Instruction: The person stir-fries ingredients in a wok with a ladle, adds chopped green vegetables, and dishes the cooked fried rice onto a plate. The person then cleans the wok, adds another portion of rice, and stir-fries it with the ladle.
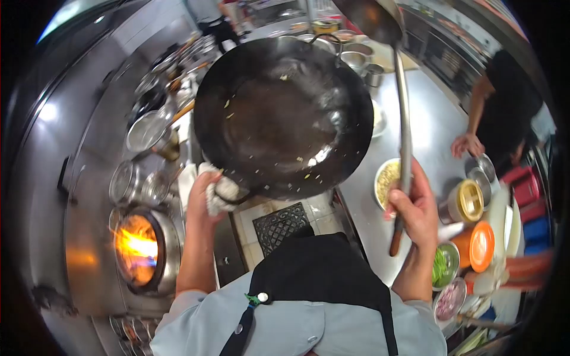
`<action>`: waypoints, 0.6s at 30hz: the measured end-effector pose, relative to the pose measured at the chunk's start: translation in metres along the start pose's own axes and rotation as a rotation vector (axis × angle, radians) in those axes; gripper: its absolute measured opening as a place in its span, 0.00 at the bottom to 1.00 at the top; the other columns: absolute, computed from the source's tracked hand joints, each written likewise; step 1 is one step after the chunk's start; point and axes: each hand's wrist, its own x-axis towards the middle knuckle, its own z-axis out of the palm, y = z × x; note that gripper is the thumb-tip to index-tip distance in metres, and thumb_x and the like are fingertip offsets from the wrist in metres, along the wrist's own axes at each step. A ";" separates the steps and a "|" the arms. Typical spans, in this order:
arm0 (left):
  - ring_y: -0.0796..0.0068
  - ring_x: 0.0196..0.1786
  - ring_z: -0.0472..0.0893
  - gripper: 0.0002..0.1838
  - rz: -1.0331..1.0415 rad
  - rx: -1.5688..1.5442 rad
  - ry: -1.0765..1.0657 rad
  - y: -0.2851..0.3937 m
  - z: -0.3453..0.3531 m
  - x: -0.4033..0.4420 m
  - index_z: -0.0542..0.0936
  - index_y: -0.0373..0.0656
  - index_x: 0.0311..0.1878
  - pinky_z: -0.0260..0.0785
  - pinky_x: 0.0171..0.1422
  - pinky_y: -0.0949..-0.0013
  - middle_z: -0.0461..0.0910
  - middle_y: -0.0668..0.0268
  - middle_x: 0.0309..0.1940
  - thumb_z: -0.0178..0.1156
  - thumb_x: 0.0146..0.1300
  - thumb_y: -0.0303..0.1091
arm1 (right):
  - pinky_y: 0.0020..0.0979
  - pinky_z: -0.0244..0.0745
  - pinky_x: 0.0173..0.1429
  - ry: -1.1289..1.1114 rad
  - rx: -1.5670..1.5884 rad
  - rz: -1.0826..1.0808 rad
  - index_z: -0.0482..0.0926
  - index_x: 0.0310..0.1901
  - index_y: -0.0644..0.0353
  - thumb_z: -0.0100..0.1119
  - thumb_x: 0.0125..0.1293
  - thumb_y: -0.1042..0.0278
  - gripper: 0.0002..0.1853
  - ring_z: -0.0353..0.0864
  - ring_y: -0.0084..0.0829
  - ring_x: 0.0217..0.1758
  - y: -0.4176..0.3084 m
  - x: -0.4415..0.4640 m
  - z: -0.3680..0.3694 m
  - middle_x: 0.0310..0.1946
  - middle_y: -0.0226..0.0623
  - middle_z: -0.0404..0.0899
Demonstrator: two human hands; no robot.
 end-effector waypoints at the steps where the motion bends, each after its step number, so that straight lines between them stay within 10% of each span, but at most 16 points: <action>1: 0.67 0.34 0.84 0.04 -0.032 -0.024 0.068 0.012 -0.019 -0.023 0.79 0.43 0.42 0.81 0.40 0.60 0.81 0.65 0.32 0.62 0.65 0.30 | 0.22 0.74 0.31 -0.155 0.137 0.014 0.63 0.78 0.58 0.64 0.71 0.72 0.35 0.72 0.21 0.23 0.000 0.014 0.019 0.32 0.29 0.79; 5: 0.66 0.34 0.85 0.03 0.222 -0.020 0.422 0.028 -0.080 -0.111 0.79 0.44 0.40 0.81 0.40 0.61 0.81 0.65 0.31 0.62 0.65 0.30 | 0.29 0.70 0.29 -0.436 -0.103 0.359 0.78 0.48 0.58 0.67 0.71 0.67 0.09 0.71 0.24 0.23 0.148 0.061 0.058 0.26 0.28 0.73; 7: 0.63 0.37 0.84 0.09 0.282 -0.015 0.568 0.020 -0.136 -0.149 0.77 0.42 0.47 0.81 0.45 0.59 0.81 0.64 0.35 0.60 0.64 0.28 | 0.32 0.66 0.31 -0.310 -0.558 -0.113 0.77 0.37 0.60 0.72 0.69 0.62 0.13 0.67 0.25 0.25 0.223 0.061 0.075 0.22 0.29 0.70; 9: 0.65 0.40 0.83 0.11 0.404 0.123 0.716 0.015 -0.147 -0.177 0.77 0.43 0.49 0.80 0.48 0.61 0.80 0.65 0.38 0.60 0.64 0.29 | 0.39 0.67 0.32 -0.213 -0.657 -0.110 0.78 0.34 0.60 0.74 0.66 0.54 0.19 0.67 0.37 0.23 0.244 0.063 0.099 0.21 0.38 0.71; 14: 0.71 0.40 0.79 0.16 0.548 0.171 1.067 0.012 -0.168 -0.211 0.74 0.41 0.53 0.75 0.46 0.65 0.76 0.67 0.40 0.60 0.60 0.27 | 0.35 0.69 0.32 -0.470 -0.775 -0.124 0.80 0.40 0.58 0.74 0.66 0.57 0.15 0.74 0.33 0.23 0.276 0.102 0.142 0.23 0.34 0.75; 18: 0.67 0.33 0.82 0.11 0.591 0.003 1.241 -0.006 -0.248 -0.234 0.73 0.46 0.46 0.77 0.36 0.59 0.77 0.68 0.35 0.60 0.61 0.28 | 0.25 0.65 0.22 -1.077 -0.273 0.509 0.74 0.56 0.56 0.65 0.75 0.55 0.18 0.69 0.19 0.19 0.282 0.129 0.199 0.24 0.25 0.73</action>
